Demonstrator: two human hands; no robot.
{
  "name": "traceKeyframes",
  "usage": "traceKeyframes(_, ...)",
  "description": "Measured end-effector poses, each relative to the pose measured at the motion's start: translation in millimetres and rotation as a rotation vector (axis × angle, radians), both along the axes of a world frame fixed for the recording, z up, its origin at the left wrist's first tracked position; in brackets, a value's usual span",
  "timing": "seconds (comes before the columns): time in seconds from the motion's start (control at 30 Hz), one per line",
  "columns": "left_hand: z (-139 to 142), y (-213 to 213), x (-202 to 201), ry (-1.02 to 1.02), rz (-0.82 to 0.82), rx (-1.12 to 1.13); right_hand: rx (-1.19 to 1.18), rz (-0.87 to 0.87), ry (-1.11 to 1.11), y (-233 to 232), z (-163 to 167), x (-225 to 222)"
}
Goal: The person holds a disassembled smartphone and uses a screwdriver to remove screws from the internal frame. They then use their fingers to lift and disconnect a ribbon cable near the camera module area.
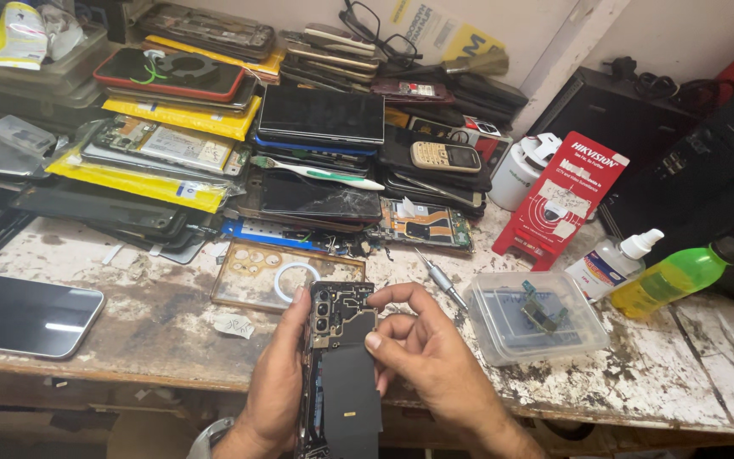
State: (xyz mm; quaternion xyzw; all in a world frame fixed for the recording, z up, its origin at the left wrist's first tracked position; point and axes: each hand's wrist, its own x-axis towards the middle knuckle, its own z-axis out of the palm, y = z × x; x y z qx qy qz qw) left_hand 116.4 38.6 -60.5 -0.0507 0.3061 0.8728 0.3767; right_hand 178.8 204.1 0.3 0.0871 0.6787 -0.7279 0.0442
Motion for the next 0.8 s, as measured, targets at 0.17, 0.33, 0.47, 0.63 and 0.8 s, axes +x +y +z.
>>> traceKeyframes(0.17,2.7,-0.9,0.7,0.008,0.016,-0.051,-0.01,-0.012,-0.012,1.9,-3.1,0.5)
traceKeyframes(0.33,4.9,-1.2,0.5,-0.018,0.027,-0.077,-0.065,-0.016,-0.028,2.5,-4.3,0.8)
traceKeyframes(0.47,5.2,-1.1,0.6,-0.032,0.032,-0.064,-0.101,-0.011,-0.028,1.5,-4.1,0.6)
traceKeyframes(0.63,5.0,-1.8,0.7,-0.009,0.018,-0.037,-0.04,0.001,0.018,0.2,-2.3,0.9)
traceKeyframes(0.8,5.4,-2.2,-0.4,-0.042,0.01,-0.008,0.075,-0.013,0.014,-2.9,-0.4,3.7)
